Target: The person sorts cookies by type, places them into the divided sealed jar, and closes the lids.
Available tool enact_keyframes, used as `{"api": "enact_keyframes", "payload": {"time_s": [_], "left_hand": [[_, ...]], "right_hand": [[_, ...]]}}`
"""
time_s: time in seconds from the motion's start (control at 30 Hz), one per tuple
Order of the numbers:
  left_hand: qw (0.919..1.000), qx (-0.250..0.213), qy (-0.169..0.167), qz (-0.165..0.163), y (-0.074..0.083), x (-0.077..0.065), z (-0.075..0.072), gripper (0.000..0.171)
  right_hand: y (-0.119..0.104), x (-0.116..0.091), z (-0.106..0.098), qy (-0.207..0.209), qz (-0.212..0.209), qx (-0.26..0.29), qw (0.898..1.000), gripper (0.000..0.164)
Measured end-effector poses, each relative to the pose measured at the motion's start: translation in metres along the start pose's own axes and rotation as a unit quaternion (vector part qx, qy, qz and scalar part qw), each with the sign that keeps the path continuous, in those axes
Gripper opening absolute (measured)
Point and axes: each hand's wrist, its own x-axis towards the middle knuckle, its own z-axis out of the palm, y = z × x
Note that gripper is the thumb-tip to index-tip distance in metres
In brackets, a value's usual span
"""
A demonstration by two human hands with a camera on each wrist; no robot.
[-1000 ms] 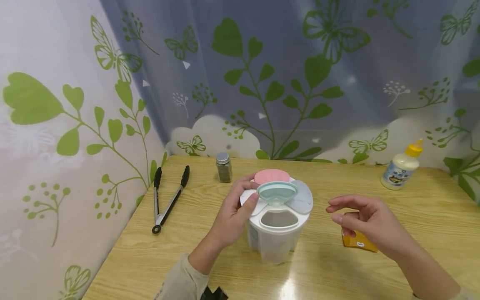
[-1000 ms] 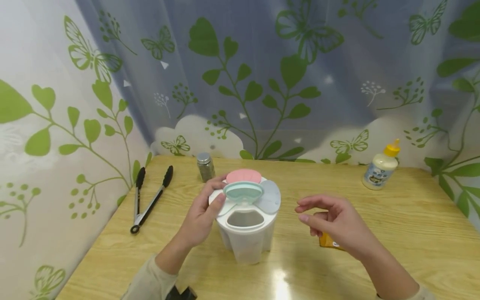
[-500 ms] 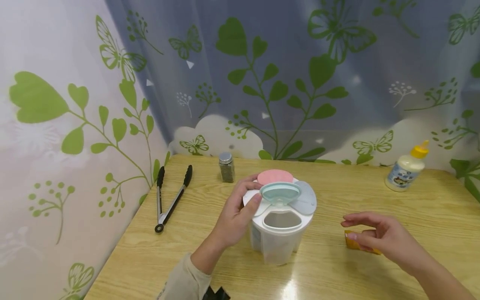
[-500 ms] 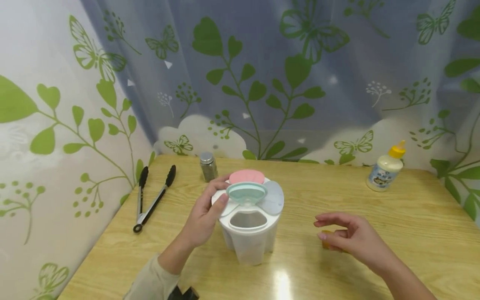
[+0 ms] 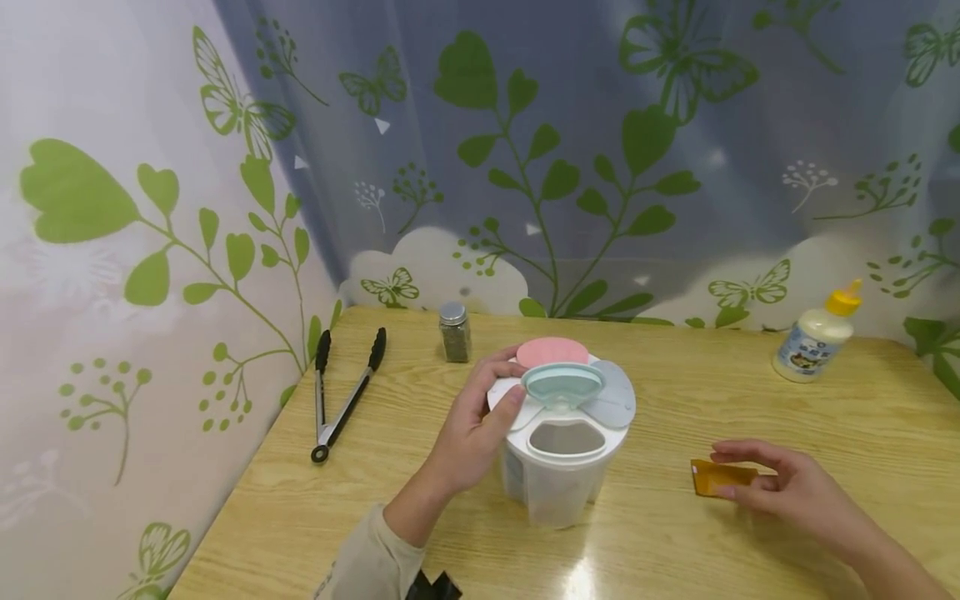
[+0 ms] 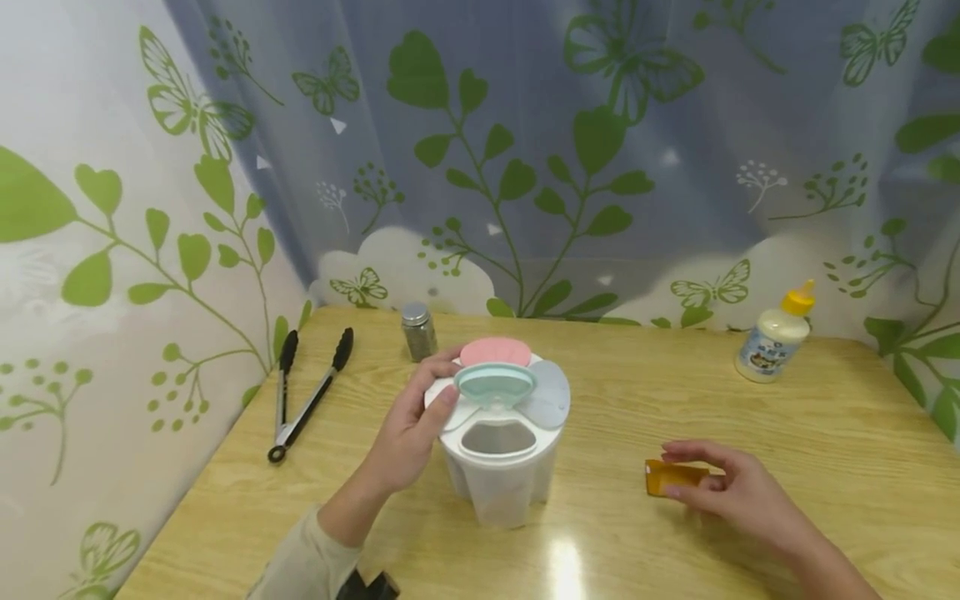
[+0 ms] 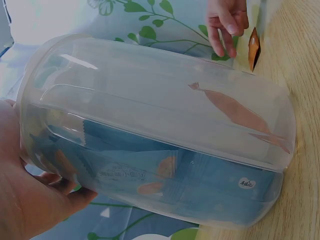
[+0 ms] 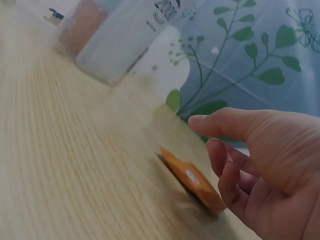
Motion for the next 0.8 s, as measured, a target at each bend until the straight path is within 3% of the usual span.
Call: {"api": "enact_keyframes", "payload": {"time_s": [0.5, 0.8], "left_hand": [[1.0, -0.007, -0.002, 0.001, 0.002, 0.001, 0.001, 0.02], [0.9999, -0.013, -0.003, 0.002, 0.0, 0.001, 0.0, 0.02]], "right_hand": [[0.022, -0.001, -0.002, -0.003, 0.011, -0.067, 0.998, 0.045], [0.016, 0.001, -0.002, -0.008, 0.052, -0.106, 0.993, 0.062]]}}
